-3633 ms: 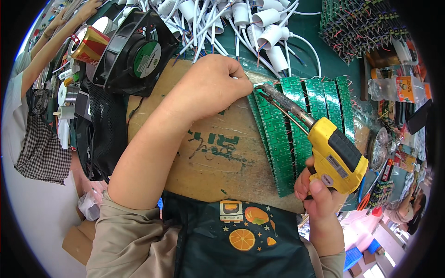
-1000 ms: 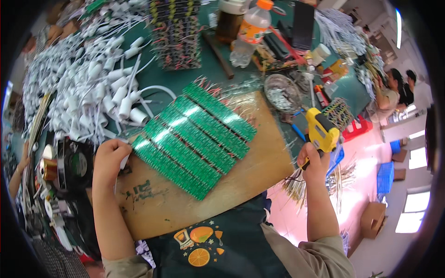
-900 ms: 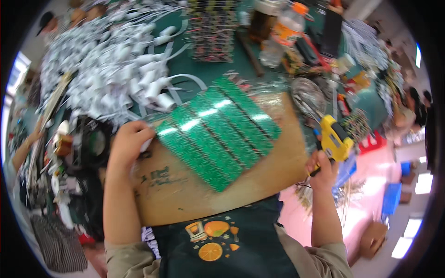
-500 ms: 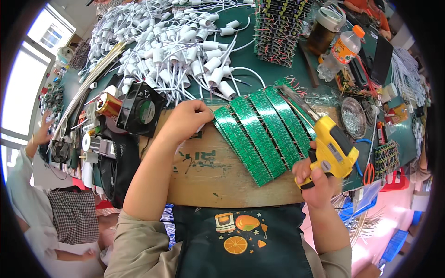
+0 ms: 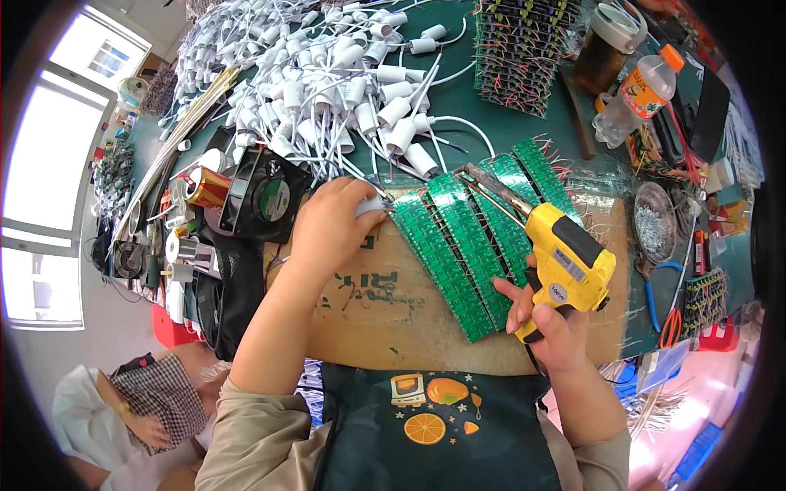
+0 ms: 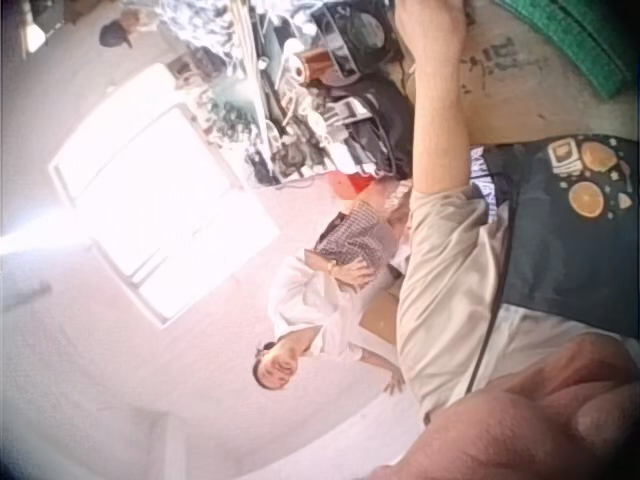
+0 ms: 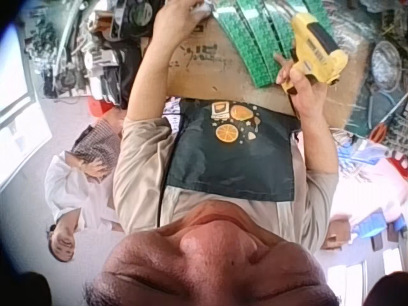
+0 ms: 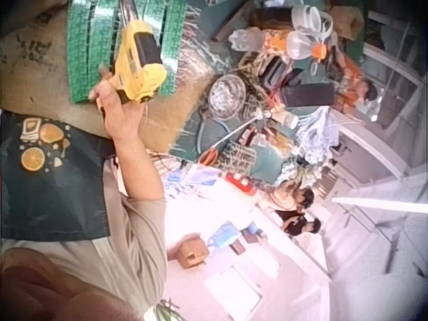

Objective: The person solders wired connectors onto circuit board strips using a soldering iron.

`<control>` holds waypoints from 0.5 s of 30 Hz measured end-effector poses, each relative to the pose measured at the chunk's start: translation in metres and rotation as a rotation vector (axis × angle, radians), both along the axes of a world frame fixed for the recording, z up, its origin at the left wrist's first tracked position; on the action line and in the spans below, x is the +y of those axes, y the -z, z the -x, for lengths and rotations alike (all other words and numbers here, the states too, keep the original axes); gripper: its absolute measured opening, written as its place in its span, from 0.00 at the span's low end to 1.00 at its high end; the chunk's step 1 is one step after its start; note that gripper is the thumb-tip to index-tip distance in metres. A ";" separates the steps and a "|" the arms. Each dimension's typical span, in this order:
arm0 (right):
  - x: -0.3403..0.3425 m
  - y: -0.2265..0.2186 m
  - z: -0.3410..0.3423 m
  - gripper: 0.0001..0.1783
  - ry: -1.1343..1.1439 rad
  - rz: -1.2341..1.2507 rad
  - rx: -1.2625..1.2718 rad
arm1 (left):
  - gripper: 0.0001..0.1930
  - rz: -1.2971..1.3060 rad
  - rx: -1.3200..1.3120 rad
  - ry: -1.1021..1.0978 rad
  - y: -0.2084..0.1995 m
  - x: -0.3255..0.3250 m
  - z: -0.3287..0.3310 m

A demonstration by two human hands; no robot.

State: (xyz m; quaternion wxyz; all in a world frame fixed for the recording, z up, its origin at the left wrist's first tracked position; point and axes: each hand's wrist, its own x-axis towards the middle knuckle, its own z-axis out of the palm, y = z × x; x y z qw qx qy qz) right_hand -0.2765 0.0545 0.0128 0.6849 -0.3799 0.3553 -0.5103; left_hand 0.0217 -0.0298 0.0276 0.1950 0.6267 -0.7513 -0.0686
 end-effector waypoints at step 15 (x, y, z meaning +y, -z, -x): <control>0.003 0.011 0.003 0.31 -0.008 0.023 -0.134 | 0.20 0.173 -0.014 -0.205 -0.005 -0.054 0.039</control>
